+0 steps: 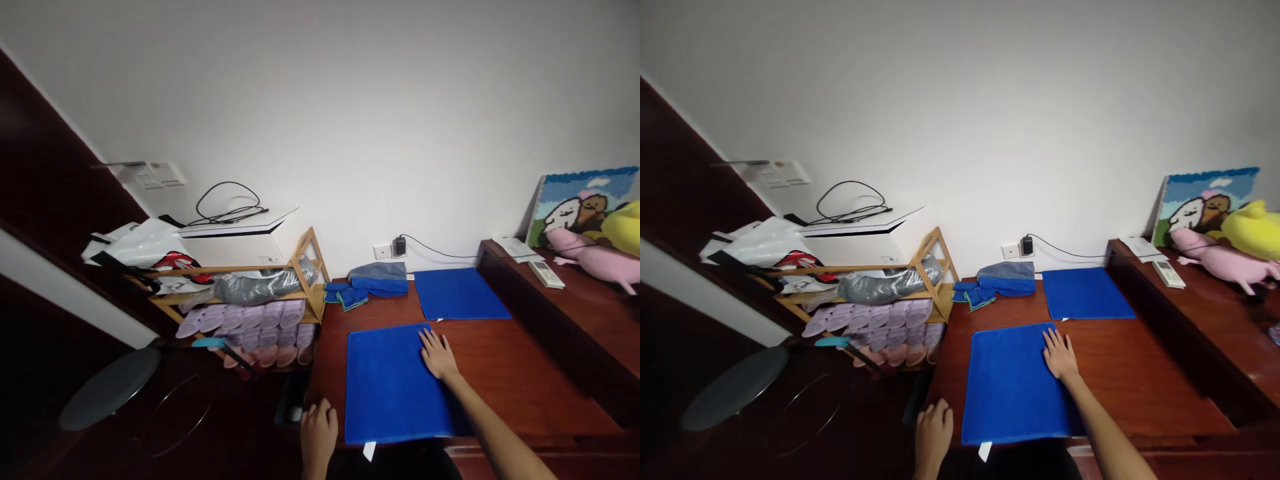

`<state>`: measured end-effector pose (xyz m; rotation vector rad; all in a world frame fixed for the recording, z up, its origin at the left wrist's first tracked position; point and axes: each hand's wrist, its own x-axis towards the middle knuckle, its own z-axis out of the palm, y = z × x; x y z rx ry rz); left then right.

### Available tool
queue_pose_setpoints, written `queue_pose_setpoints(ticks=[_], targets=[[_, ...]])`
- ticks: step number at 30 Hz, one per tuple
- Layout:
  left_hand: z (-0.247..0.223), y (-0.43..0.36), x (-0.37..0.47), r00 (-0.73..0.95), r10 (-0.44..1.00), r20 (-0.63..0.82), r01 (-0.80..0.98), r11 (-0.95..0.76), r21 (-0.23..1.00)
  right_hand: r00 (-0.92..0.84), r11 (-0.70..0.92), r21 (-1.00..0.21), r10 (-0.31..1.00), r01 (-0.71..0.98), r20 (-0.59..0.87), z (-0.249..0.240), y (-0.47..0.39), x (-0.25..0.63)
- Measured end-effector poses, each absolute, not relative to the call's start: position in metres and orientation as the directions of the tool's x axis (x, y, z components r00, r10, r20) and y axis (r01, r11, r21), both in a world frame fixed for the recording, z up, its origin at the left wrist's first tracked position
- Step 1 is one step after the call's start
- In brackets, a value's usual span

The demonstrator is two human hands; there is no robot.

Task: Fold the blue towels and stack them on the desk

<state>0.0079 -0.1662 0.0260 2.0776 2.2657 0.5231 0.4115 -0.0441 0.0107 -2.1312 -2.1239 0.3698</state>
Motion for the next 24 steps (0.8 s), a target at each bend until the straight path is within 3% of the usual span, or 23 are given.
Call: queue_pose_setpoints(ticks=[5,9,14,18,24], targets=[[0.045,-0.108,0.067,0.077,0.956,0.284,0.935,-0.168,0.311,0.094,-0.109,-0.262,0.993,0.959,-0.069,-0.001,-0.041,0.416],[0.031,-0.056,0.109,0.277,0.929,0.245,0.906,-0.337,0.257,0.122,-0.138,-0.252,0.989,0.958,-0.079,-0.015,-0.050,0.416],[0.000,-0.016,0.105,0.299,0.949,0.098,0.938,-0.311,0.154,0.153,-0.164,-0.177,0.986,0.971,-0.070,-0.018,-0.047,0.418],[-0.012,-0.007,0.097,0.313,0.942,0.119,0.938,-0.327,0.119,0.086,-0.097,-0.207,0.994,0.974,-0.061,-0.012,-0.034,0.419],[-0.016,-0.010,0.094,0.269,0.953,0.138,0.955,-0.282,0.086,0.105,-0.124,-0.240,0.990,0.963,-0.089,-0.011,-0.028,0.416]])
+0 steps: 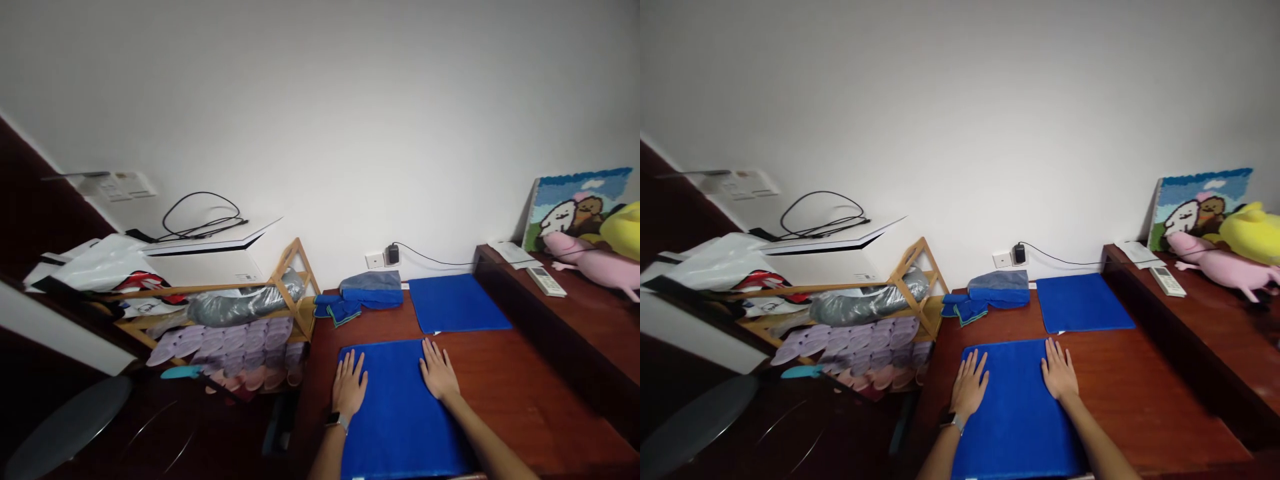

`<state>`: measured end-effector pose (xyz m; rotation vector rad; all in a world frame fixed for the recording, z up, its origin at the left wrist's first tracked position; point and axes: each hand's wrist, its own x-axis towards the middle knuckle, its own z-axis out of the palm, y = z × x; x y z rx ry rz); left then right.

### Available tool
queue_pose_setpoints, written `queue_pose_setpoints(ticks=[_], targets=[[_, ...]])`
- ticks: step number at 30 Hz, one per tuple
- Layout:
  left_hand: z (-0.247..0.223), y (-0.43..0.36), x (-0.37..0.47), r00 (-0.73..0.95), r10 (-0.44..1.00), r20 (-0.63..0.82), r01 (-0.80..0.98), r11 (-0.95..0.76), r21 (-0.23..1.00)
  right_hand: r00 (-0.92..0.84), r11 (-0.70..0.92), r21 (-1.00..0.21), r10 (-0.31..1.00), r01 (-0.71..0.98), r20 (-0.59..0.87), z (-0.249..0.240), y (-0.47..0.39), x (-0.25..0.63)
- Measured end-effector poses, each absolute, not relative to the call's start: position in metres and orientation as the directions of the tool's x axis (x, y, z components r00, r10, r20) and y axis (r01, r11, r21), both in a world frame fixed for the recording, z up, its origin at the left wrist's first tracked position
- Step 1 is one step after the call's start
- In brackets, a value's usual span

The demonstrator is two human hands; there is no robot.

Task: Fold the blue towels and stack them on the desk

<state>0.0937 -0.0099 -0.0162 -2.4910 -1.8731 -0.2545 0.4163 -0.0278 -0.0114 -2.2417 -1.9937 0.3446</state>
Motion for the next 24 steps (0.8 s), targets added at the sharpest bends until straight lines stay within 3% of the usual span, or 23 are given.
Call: queue_pose_setpoints(ticks=[4,10,14,18,24], targets=[[-0.009,-0.009,0.121,0.226,0.962,0.154,0.970,-0.237,0.058,0.114,-0.133,-0.245,0.989,0.960,-0.092,-0.014,-0.027,0.416],[-0.007,-0.001,0.250,0.502,0.839,0.208,0.818,-0.539,0.201,0.078,-0.096,-0.236,0.993,0.967,-0.085,-0.020,-0.026,0.418],[-0.015,0.004,0.301,0.574,0.798,0.184,0.752,-0.602,0.269,0.021,-0.033,-0.221,0.998,0.975,-0.055,-0.024,-0.025,0.419],[-0.020,0.010,0.259,0.509,0.845,0.164,0.808,-0.535,0.245,0.078,-0.091,-0.258,0.995,0.962,-0.059,-0.019,-0.025,0.419],[-0.021,0.022,0.104,0.210,0.968,0.137,0.962,-0.229,0.145,0.105,-0.122,-0.257,0.991,0.959,-0.078,-0.017,-0.026,0.418]])
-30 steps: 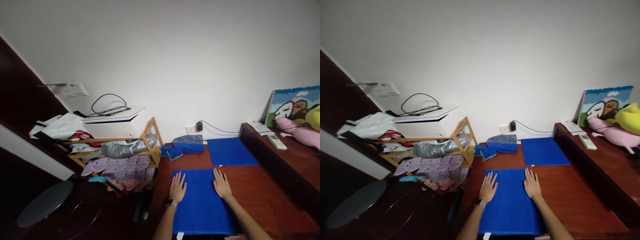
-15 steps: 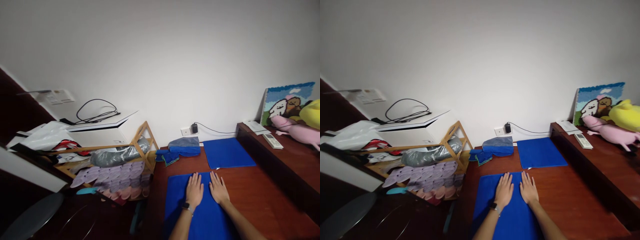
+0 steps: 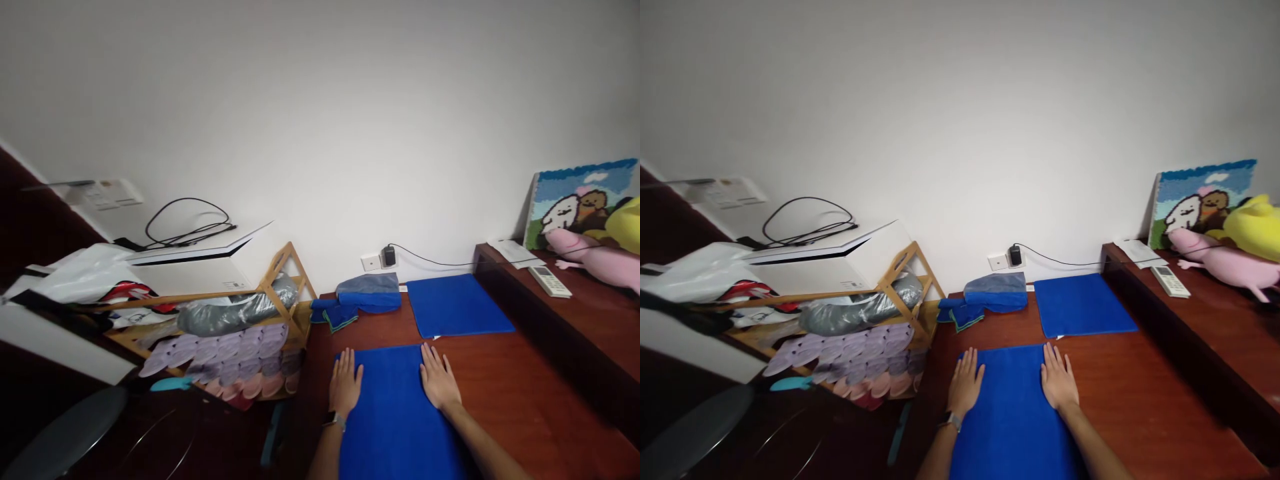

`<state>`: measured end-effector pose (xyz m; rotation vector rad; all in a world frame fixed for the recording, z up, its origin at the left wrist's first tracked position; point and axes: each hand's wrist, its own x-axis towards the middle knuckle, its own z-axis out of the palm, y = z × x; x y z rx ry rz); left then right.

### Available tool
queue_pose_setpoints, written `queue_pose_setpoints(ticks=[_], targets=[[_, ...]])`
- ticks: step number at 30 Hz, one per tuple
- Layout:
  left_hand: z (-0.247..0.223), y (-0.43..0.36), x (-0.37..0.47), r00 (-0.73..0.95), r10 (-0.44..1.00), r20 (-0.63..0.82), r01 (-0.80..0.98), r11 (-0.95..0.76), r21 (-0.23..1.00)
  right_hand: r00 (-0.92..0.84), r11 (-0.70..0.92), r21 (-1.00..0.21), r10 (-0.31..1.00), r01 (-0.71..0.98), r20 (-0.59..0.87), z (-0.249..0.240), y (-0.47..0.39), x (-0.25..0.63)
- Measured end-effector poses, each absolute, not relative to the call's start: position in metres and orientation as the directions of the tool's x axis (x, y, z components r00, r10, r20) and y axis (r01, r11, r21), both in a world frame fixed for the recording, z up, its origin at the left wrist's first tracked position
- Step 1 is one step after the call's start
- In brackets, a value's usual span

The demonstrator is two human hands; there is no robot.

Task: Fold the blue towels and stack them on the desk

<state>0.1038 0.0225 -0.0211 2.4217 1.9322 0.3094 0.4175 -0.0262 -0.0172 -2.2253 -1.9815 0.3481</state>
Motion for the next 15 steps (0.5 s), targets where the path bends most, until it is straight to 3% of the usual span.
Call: queue_pose_setpoints(ticks=[4,15], targets=[[-0.024,0.022,0.056,0.201,0.970,0.135,0.967,-0.218,0.129,0.112,-0.122,-0.235,0.992,0.964,-0.055,-0.027,-0.027,0.419],[-0.016,0.019,0.063,0.166,0.976,0.141,0.978,-0.181,0.099,0.079,-0.087,-0.174,0.996,0.981,-0.050,-0.028,-0.018,0.417]])
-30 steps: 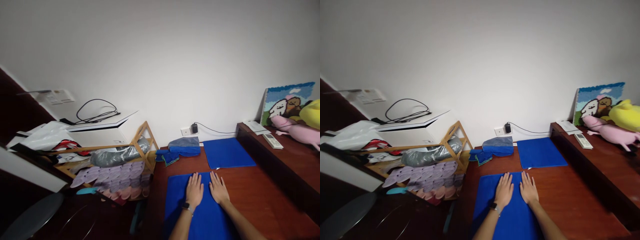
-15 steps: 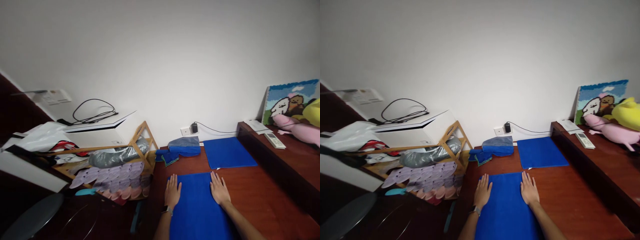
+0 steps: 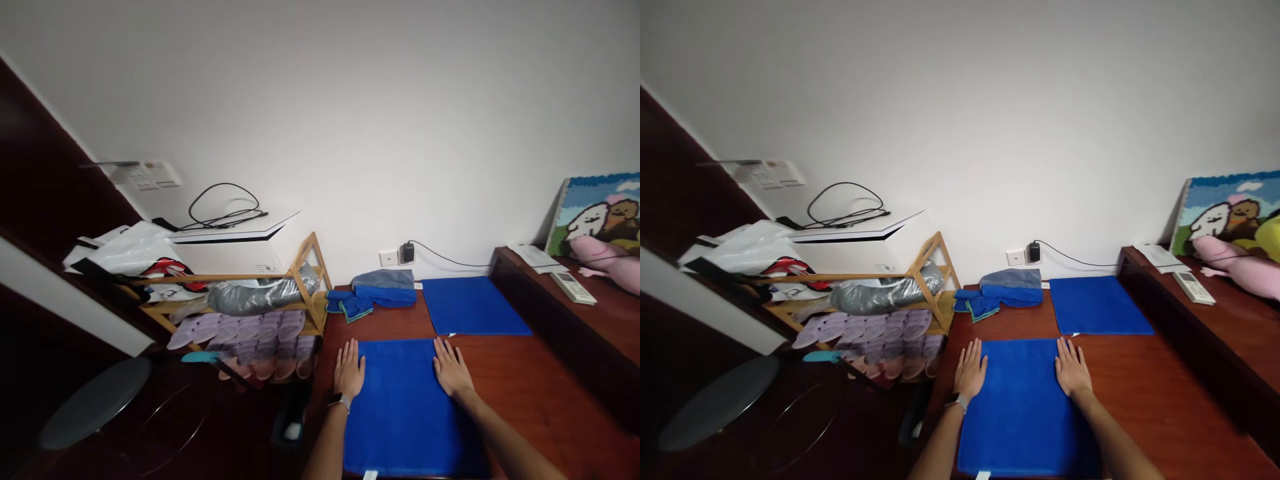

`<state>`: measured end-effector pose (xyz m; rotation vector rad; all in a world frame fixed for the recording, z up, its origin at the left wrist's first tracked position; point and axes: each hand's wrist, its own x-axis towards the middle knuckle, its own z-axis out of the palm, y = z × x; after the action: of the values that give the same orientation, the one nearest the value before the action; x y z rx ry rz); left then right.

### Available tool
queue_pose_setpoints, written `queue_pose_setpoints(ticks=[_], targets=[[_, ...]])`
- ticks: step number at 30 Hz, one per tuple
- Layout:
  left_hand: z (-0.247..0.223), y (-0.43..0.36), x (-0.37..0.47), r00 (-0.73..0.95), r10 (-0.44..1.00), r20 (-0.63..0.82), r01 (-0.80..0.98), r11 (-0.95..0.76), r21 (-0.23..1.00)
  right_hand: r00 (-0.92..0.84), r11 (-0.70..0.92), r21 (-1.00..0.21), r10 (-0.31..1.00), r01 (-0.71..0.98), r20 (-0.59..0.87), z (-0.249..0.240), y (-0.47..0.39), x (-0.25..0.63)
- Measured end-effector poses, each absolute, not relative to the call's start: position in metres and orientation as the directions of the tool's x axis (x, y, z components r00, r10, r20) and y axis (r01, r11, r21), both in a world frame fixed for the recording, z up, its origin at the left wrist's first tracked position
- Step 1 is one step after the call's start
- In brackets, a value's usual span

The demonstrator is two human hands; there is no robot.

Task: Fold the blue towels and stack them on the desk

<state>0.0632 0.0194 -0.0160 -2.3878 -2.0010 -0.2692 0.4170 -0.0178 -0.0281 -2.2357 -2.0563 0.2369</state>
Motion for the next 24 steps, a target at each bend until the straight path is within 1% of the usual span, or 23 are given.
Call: queue_pose_setpoints(ticks=[5,9,13,15,18,21,24], targets=[[-0.015,0.023,0.062,0.147,0.980,0.137,0.983,-0.159,0.088,0.114,-0.124,-0.195,0.992,0.973,-0.062,-0.024,-0.016,0.410],[-0.010,0.024,0.059,0.156,0.980,0.123,0.986,-0.163,0.047,0.112,-0.121,-0.229,0.992,0.966,-0.054,-0.022,-0.016,0.410],[-0.003,0.023,0.080,0.208,0.962,0.175,0.977,-0.211,0.001,0.109,-0.120,-0.271,0.992,0.955,-0.057,-0.019,-0.015,0.409],[-0.001,0.019,0.116,0.305,0.928,0.216,0.948,-0.317,0.024,0.106,-0.116,-0.293,0.993,0.949,-0.049,-0.018,-0.014,0.409],[-0.005,0.011,0.197,0.477,0.849,0.225,0.853,-0.509,0.114,0.102,-0.114,-0.305,0.993,0.945,-0.055,-0.018,-0.014,0.410],[-0.012,0.005,0.269,0.517,0.839,0.169,0.811,-0.544,0.216,0.062,-0.077,-0.282,0.996,0.956,-0.064,-0.018,-0.015,0.411],[-0.016,0.006,0.288,0.523,0.843,0.127,0.805,-0.537,0.253,0.042,-0.058,-0.269,0.997,0.961,-0.066,-0.019,-0.015,0.411]])
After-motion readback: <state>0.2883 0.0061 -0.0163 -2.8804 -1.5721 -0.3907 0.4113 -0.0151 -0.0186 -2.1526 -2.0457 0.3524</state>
